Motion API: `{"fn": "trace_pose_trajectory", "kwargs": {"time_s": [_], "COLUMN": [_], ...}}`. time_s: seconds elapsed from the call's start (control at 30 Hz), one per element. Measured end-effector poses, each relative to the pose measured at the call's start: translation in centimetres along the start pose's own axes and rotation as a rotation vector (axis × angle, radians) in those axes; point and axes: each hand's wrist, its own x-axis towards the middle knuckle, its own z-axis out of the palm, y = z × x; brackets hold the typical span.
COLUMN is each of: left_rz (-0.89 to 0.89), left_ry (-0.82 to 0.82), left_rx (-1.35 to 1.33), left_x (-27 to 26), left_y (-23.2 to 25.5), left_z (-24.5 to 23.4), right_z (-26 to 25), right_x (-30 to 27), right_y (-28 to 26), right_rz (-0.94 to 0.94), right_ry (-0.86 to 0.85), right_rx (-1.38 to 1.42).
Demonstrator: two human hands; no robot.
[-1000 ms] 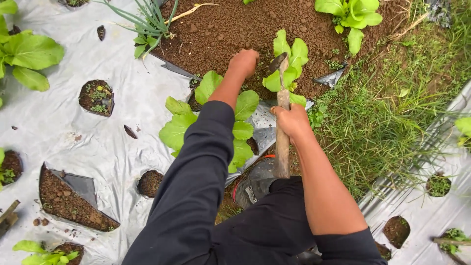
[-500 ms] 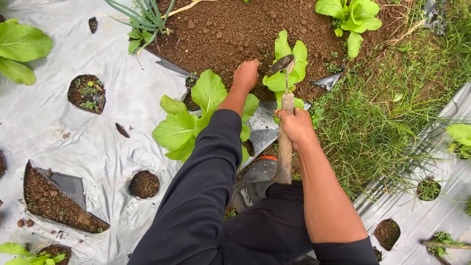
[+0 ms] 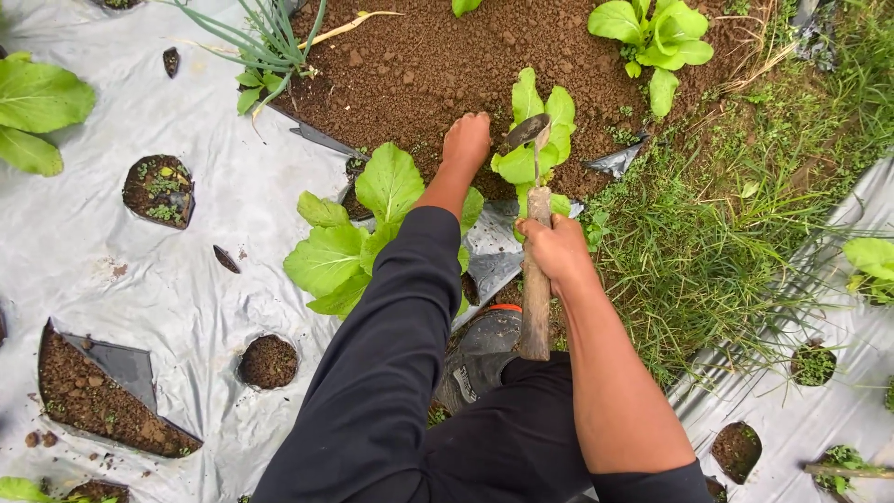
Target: The person sits on the ground in a garden and removes weeds from around young leafy green plants. They use a curved hand hoe to loosen the soil and pull weeds by hand, discarding them to the side.
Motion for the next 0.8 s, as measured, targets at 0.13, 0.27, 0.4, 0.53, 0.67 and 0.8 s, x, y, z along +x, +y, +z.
{"fn": "trace_pose_trajectory", "kwargs": {"time_s": [0.13, 0.27, 0.4, 0.53, 0.67, 0.8], "left_rz": [0.04, 0.087, -0.022, -0.036, -0.054, -0.046], "left_ry": [-0.014, -0.071, -0.09, -0.066, -0.083, -0.03], "left_rx": [0.055, 0.041, -0.148, -0.23, -0.241, -0.271], "left_x": [0.3, 0.1, -0.6, 0.7, 1.5, 1.4], "left_y": [-0.3, -1.2, -0.8, -1.9, -2.4, -1.7], "left_z": [0.6, -0.3, -2.7, -3.3, -3.1, -4.2], "right_z": [-0.1, -0.1, 0.2, 0.3, 0.3, 0.2], "right_x": [0.0, 0.2, -0.7, -0.6, -0.6, -0.7], "right_y": [0.0, 0.1, -1.1, -0.9, -0.9, -0.8], "right_rz": [-0.005, -0.007, -0.011, -0.009, -0.005, 0.011], "right_ry": [-0.008, -0.013, -0.033, -0.051, -0.087, -0.081], "right_rx": [-0.004, -0.018, -0.079, -0.037, -0.084, 0.011]}}
